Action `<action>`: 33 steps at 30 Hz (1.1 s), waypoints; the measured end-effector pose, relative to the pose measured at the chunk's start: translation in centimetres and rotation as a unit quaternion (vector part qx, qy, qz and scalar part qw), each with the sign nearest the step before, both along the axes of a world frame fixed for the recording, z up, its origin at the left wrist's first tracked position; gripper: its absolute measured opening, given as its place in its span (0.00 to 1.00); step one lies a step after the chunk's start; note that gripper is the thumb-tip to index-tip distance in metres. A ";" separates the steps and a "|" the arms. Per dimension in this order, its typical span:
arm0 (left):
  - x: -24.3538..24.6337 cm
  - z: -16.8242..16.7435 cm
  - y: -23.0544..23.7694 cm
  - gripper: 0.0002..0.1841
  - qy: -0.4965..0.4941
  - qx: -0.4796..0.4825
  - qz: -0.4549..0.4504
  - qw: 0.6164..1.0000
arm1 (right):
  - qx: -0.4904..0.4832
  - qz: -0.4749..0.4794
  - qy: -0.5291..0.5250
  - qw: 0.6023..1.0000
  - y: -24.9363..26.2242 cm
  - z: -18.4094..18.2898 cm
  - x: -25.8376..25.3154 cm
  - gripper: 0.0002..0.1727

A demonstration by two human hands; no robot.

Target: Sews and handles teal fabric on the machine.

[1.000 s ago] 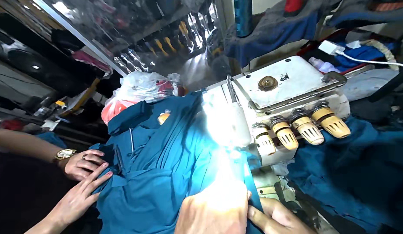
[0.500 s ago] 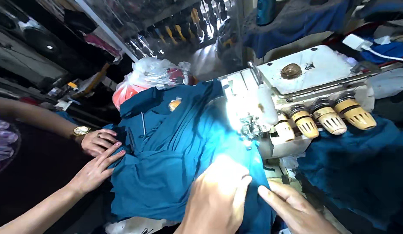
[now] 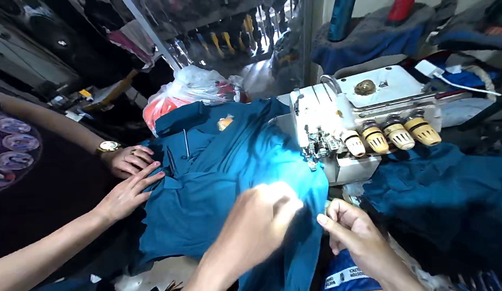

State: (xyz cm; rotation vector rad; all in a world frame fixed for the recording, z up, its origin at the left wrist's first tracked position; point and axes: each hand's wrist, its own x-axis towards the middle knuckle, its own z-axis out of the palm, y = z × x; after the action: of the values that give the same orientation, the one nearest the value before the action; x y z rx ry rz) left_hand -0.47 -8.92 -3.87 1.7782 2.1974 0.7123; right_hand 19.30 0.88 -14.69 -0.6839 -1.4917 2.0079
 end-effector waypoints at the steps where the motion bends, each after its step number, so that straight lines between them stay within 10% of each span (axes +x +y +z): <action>1: 0.3 -0.6 -0.1 0.09 -0.024 0.017 0.000 1.000 | -0.009 -0.007 -0.008 1.000 0.0 0.0 -0.1 0.14; 12: 1.4 -7.4 -1.4 0.12 0.187 0.131 0.009 0.974 | 0.048 0.011 -0.051 0.997 0.0 0.0 1.2 0.11; 18: -0.2 0.5 -0.5 0.17 0.001 0.055 -0.093 0.994 | 0.196 -0.228 -0.049 0.953 -1.4 -0.3 1.1 0.12; 22: -0.6 1.6 -0.4 0.15 0.133 0.003 -0.092 0.987 | -0.051 -0.051 0.045 0.996 -4.3 0.8 -0.5 0.32; 25: 0.5 0.3 -3.9 0.11 0.078 0.108 -0.066 0.989 | -0.076 -0.018 0.019 0.997 -5.1 0.8 -0.4 0.18; 29: 4.4 -7.3 -5.2 0.29 0.109 0.159 -0.099 0.976 | 0.029 -0.083 0.011 0.996 -6.1 2.1 1.0 0.10; 33: 4.0 -6.3 -2.4 0.15 0.148 0.256 -0.101 0.950 | 0.245 -0.099 0.036 0.964 -5.3 3.1 1.7 0.16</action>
State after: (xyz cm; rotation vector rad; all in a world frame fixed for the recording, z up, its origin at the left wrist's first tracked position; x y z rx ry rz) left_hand 3.57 -11.32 -10.13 2.4656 2.0812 1.1066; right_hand 20.98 -4.41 -11.59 -0.5170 -1.7099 1.4186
